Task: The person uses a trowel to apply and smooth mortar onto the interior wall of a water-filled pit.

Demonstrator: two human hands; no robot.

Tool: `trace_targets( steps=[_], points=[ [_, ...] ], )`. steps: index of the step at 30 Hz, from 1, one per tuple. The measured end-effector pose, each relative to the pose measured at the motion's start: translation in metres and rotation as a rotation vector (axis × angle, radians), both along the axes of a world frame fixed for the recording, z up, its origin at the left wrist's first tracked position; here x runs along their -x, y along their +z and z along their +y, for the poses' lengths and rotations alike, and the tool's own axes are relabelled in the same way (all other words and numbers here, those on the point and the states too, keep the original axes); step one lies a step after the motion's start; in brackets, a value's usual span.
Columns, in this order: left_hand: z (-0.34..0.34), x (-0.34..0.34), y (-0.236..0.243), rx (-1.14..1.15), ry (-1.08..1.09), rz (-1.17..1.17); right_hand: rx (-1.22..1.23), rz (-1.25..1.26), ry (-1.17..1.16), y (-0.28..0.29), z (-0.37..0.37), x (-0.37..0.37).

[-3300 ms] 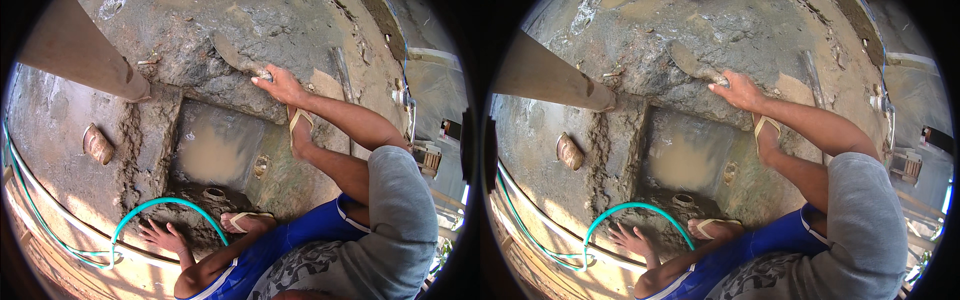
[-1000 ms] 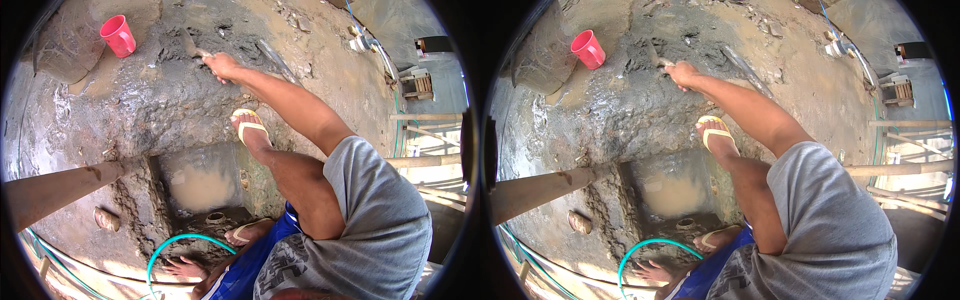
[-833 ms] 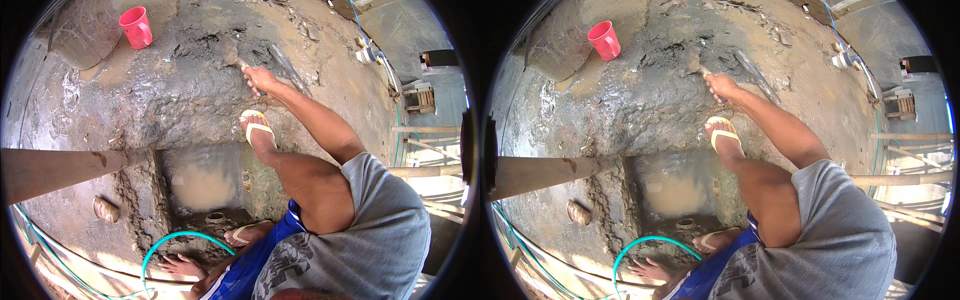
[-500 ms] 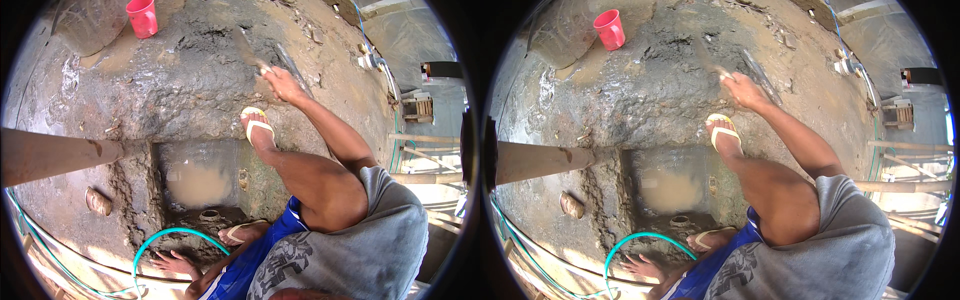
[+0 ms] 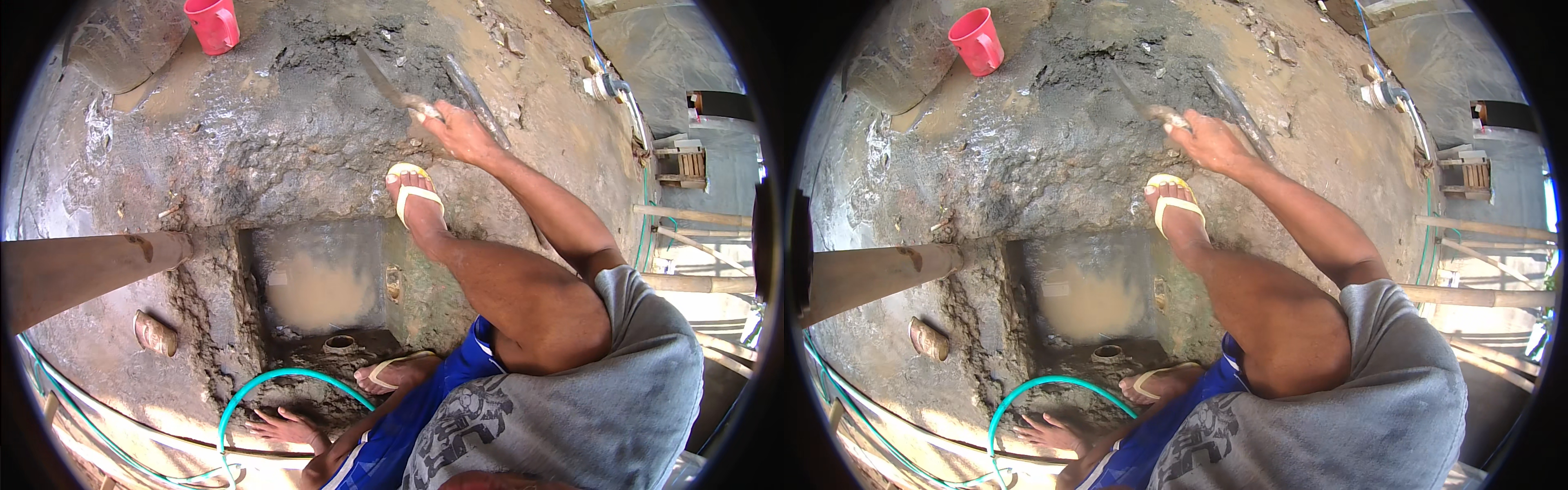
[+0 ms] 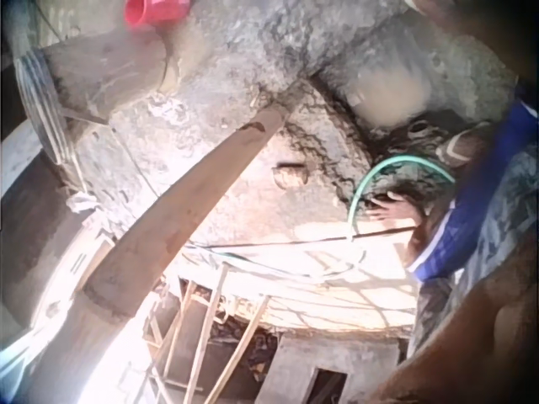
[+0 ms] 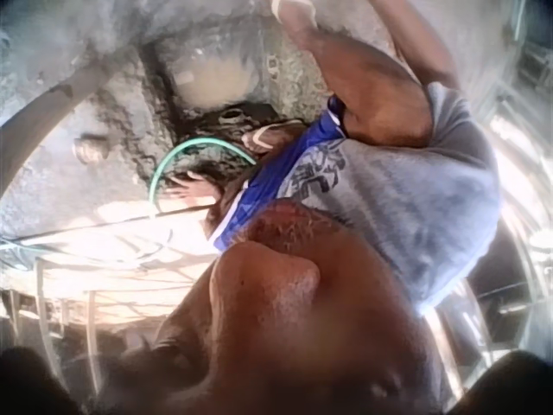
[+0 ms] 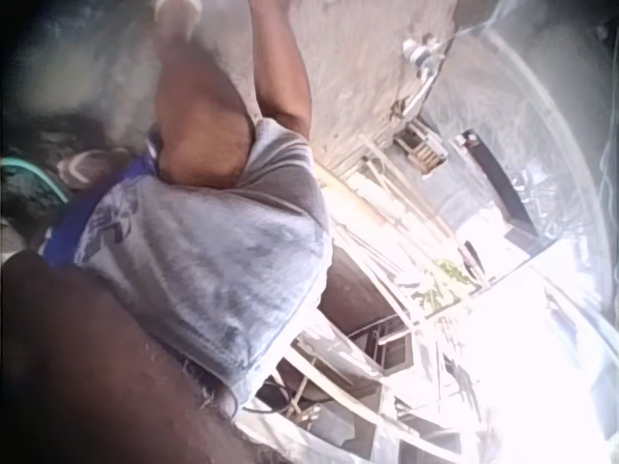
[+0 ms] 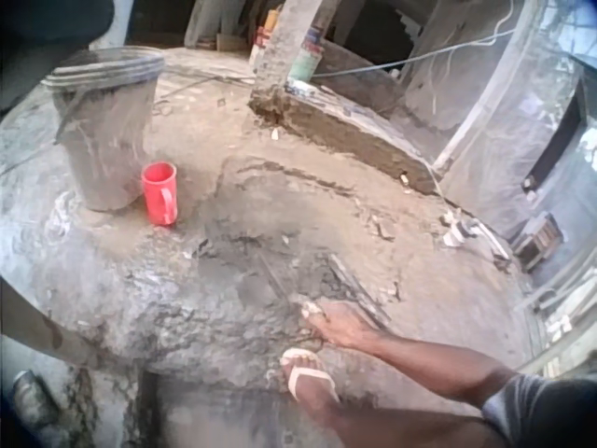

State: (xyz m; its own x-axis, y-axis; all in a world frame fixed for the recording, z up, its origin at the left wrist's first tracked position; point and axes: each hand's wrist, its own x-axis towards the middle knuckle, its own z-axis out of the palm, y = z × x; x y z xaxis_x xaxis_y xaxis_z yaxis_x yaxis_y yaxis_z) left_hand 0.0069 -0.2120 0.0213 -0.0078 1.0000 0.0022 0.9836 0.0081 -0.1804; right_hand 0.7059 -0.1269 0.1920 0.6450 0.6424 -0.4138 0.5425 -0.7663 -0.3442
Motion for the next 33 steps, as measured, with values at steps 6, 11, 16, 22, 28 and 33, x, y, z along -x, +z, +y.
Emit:
trace_targets(
  steps=[6, 11, 16, 22, 28, 33],
  points=[
    [-0.006, 0.012, -0.01, 0.008, 0.027, 0.072, 0.092, 0.025, 0.258, -0.043, 0.014, 0.028],
    [-0.006, -0.004, -0.007, 0.006, 0.034, 0.043, 0.078, -0.141, -0.008, -0.038, -0.064, -0.072],
    [0.0, -0.002, -0.002, 0.018, 0.021, 0.033, 0.061, -0.122, -0.068, -0.004, -0.044, -0.052],
    [-0.006, 0.003, -0.006, 0.005, -0.004, 0.018, 0.032, 0.025, 0.453, -0.026, 0.018, 0.046],
    [-0.004, -0.011, 0.0, 0.044, 0.045, 0.012, 0.159, -0.091, 0.014, -0.033, -0.038, -0.043],
    [-0.001, -0.007, 0.002, 0.02, 0.027, -0.026, 0.06, -0.27, 0.099, -0.013, -0.075, -0.051]
  ],
)
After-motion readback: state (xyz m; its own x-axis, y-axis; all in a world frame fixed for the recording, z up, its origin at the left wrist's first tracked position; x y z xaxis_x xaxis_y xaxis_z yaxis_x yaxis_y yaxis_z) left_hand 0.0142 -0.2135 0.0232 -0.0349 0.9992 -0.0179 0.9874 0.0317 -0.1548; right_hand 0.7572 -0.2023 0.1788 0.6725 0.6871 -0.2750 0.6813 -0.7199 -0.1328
